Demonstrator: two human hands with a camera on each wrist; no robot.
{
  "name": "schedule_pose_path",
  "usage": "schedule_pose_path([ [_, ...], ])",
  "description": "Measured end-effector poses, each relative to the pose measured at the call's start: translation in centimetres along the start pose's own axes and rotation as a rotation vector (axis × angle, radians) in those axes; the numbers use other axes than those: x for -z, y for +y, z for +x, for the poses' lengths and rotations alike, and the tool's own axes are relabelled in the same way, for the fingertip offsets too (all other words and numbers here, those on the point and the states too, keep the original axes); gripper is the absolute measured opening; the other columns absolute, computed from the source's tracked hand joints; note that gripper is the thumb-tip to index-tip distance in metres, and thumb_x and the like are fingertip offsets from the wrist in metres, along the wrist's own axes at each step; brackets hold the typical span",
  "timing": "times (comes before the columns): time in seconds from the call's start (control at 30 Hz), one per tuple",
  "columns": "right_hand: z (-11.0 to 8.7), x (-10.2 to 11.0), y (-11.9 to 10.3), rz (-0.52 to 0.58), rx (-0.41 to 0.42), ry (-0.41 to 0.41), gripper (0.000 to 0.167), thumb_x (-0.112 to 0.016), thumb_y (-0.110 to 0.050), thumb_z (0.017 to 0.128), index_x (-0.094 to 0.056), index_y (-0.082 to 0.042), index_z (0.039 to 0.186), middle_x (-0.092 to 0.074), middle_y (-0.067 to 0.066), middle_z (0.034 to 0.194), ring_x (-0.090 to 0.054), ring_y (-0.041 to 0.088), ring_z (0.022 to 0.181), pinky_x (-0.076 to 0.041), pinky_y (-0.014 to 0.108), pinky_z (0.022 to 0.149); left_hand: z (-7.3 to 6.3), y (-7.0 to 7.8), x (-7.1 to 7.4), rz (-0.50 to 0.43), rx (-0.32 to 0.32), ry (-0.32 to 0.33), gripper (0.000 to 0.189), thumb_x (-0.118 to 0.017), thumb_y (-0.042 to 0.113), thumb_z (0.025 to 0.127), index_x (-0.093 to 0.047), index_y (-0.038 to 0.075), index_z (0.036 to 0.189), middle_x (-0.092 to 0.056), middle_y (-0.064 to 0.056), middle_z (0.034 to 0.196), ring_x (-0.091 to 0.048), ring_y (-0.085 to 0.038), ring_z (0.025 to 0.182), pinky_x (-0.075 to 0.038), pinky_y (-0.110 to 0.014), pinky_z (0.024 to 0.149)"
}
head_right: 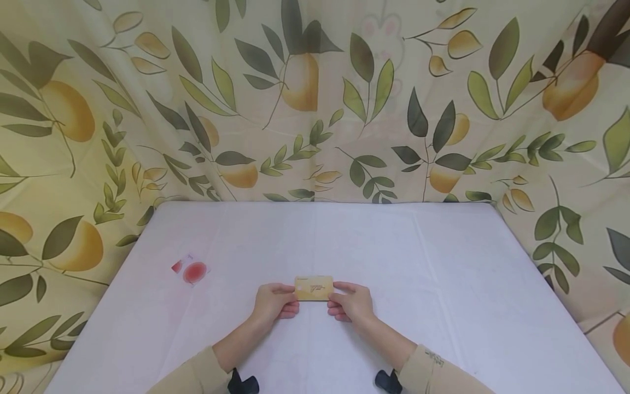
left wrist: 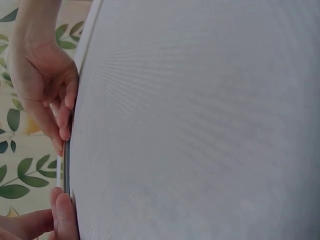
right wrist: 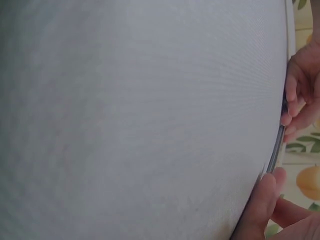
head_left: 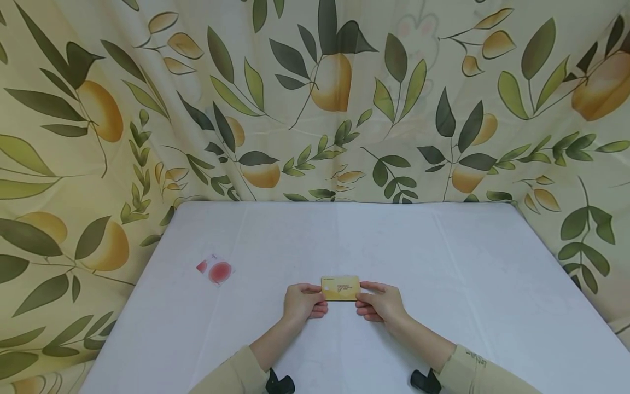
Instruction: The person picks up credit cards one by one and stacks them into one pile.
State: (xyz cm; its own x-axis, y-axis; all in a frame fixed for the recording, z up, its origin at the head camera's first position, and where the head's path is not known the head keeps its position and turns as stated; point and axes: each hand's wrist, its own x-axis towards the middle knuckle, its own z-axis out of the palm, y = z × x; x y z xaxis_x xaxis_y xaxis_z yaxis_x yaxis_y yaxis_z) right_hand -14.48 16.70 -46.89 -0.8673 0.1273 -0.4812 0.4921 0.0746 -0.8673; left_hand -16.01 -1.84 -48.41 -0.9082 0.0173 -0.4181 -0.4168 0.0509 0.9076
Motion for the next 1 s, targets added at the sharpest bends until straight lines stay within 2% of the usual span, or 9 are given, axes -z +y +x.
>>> schedule_pose_path([
  [0.13,0.0,0.1,-0.3,0.001,-0.001,0.018,0.034,-0.062,-0.01,0.085,-0.055,0.002,0.116,-0.066,0.007,0.066,-0.061,0.012,0.049,-0.047,0.02,0.042,-0.2,0.2,0.4,-0.027,0.018,-0.015,0.016,-0.062,0.0,0.081,-0.062,-0.005,0.096,-0.064,-0.008,0.062,-0.062,-0.013,0.05,-0.056,-0.029,0.051],
  [0.27,0.0,0.0,-1.0,-0.006,-0.014,0.04,0.027,-0.059,-0.014,0.086,-0.056,0.001,0.108,-0.066,0.005,0.067,-0.056,0.008,0.048,-0.038,0.017,0.041,-0.3,0.5,1.3,-0.103,0.059,-0.031,0.019,-0.06,0.005,0.083,-0.061,-0.005,0.099,-0.065,-0.007,0.063,-0.063,-0.013,0.052,-0.056,-0.031,0.053],
  [0.37,-0.2,-0.3,-1.8,0.002,-0.015,0.017,0.028,-0.059,-0.016,0.087,-0.057,0.002,0.108,-0.067,0.005,0.07,-0.057,0.008,0.049,-0.041,0.017,0.043,-0.2,1.0,2.2,-0.166,0.073,-0.03,0.021,-0.06,0.006,0.084,-0.06,-0.006,0.102,-0.065,-0.006,0.064,-0.063,-0.013,0.053,-0.057,-0.031,0.054],
  [0.5,-0.4,-1.2,-2.7,0.015,-0.013,-0.066,0.033,-0.059,-0.02,0.088,-0.057,0.003,0.112,-0.068,0.005,0.077,-0.061,0.01,0.056,-0.048,0.018,0.049,0.1,1.9,3.9,-0.24,0.062,-0.036,0.028,-0.059,0.007,0.084,-0.055,-0.008,0.108,-0.066,-0.007,0.068,-0.065,-0.014,0.056,-0.057,-0.031,0.057],
  [0.63,-0.5,-2.3,-3.4,0.043,-0.018,-0.175,0.035,-0.057,-0.02,0.09,-0.056,0.003,0.115,-0.068,0.008,0.085,-0.064,0.012,0.063,-0.054,0.022,0.06,0.6,2.8,5.9,-0.277,0.054,-0.024,0.033,-0.059,0.009,0.085,-0.053,-0.009,0.113,-0.067,-0.009,0.072,-0.066,-0.016,0.06,-0.057,-0.031,0.06],
  [0.8,-0.2,-4.0,-3.9,0.094,0.006,-0.302,0.036,-0.054,-0.016,0.091,-0.052,0.007,0.119,-0.067,0.009,0.089,-0.066,0.015,0.072,-0.056,0.026,0.07,1.4,3.7,9.2,-0.282,0.029,0.047,0.033,-0.06,0.011,0.085,-0.054,-0.007,0.112,-0.067,-0.012,0.077,-0.066,-0.018,0.063,-0.057,-0.031,0.062],
  [0.93,0.2,-5.4,-4.2,0.128,0.022,-0.35,0.037,-0.054,-0.015,0.091,-0.05,0.008,0.121,-0.067,0.009,0.089,-0.066,0.016,0.077,-0.055,0.03,0.075,1.9,4.1,12.3,-0.278,0.03,0.093,0.036,-0.06,0.014,0.086,-0.052,-0.005,0.116,-0.068,-0.012,0.082,-0.067,-0.018,0.066,-0.057,-0.032,0.067],
  [1.0,0.3,-6.0,-4.3,0.141,0.023,-0.365,0.037,-0.053,-0.013,0.091,-0.049,0.008,0.121,-0.066,0.009,0.091,-0.066,0.016,0.079,-0.055,0.03,0.077,2.1,4.3,13.9,-0.275,0.043,0.093,0.039,-0.059,0.016,0.087,-0.05,-0.005,0.119,-0.068,-0.012,0.086,-0.068,-0.018,0.068,-0.056,-0.032,0.07],
])
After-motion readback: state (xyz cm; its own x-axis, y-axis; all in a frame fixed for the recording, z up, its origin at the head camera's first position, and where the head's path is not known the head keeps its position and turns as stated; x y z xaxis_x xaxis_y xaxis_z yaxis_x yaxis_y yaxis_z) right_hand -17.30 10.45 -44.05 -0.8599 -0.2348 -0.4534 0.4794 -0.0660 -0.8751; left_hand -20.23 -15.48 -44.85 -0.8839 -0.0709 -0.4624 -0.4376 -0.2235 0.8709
